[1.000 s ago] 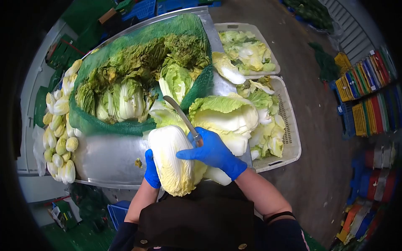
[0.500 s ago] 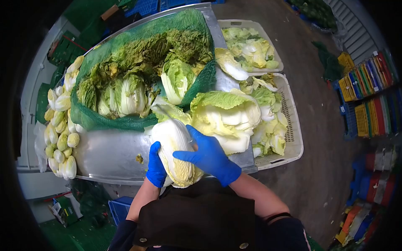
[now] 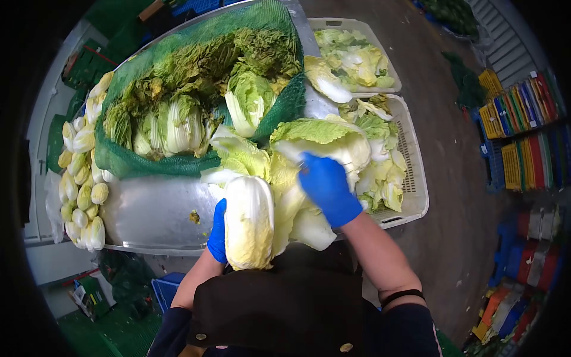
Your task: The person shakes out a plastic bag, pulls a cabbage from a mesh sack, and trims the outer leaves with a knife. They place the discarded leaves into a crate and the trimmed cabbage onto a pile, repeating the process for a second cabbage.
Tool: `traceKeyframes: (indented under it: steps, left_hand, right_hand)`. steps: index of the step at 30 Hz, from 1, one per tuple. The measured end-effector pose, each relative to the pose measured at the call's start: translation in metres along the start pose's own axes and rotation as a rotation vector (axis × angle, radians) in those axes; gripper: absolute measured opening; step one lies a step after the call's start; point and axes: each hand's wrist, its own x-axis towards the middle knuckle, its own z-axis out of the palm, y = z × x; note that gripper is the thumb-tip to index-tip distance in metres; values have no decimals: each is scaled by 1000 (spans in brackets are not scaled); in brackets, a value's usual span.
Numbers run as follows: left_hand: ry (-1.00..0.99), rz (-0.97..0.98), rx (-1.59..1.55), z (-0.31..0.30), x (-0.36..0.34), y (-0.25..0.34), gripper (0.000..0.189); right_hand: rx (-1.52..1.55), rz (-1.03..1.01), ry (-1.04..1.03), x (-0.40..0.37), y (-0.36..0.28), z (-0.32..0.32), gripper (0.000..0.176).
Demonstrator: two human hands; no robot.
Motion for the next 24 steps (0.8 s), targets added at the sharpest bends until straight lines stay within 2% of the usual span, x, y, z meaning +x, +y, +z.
traceKeyframes:
  steps: [1, 2, 4, 5, 6, 8, 10, 12, 13, 15, 16, 18, 22, 24]
  left_hand:
    - [-19, 46, 59, -10, 8, -2, 62]
    - [-21, 47, 58, -19, 12, -5, 62]
    - [-476, 48, -290, -9, 17, -3, 68]
    - [-405, 80, -124, 8, 11, 4, 76]
    - [-411, 85, -120, 12, 14, 4, 76]
    - [-229, 164, -194, 16, 18, 3, 83]
    - [-234, 232, -128, 15, 16, 8, 80]
    - [-73, 504, 352, 23, 13, 29, 74]
    - [-83, 592, 384, 42, 3, 34, 76]
    - [-42, 574, 511, 42, 0, 30, 78]
    - [-5, 562, 633, 42, -1, 28, 80]
    - [7, 479, 547, 37, 3, 28, 83]
    - [-12, 353, 468, 22, 17, 15, 74]
    - [-14, 298, 443, 20, 18, 11, 71]
  right_hand:
    - [-68, -27, 75, 9, 10, -10, 17]
    - [-175, -31, -3, 13, 21, -18, 29]
    - [74, -44, 25, -4, -12, -34, 51]
    - [174, -45, -79, -13, -26, -32, 60]
    - [272, -47, -180, -20, -40, -30, 70]
    - [892, 262, -585, -27, -66, -27, 72]
    - [966, 243, -526, -30, -59, -8, 67]
    - [1136, 168, -338, -29, -50, 3, 62]
    - [1137, 168, -338, -29, -50, 4, 62]
    - [802, 16, -190, -31, -51, 8, 56]
    - [803, 18, -197, -31, -47, 11, 56]
    - [542, -180, -79, -28, -36, 17, 48]
    - [324, -246, -22, -32, -29, 8, 37]
    - [223, -274, -61, -31, -24, 3, 26]
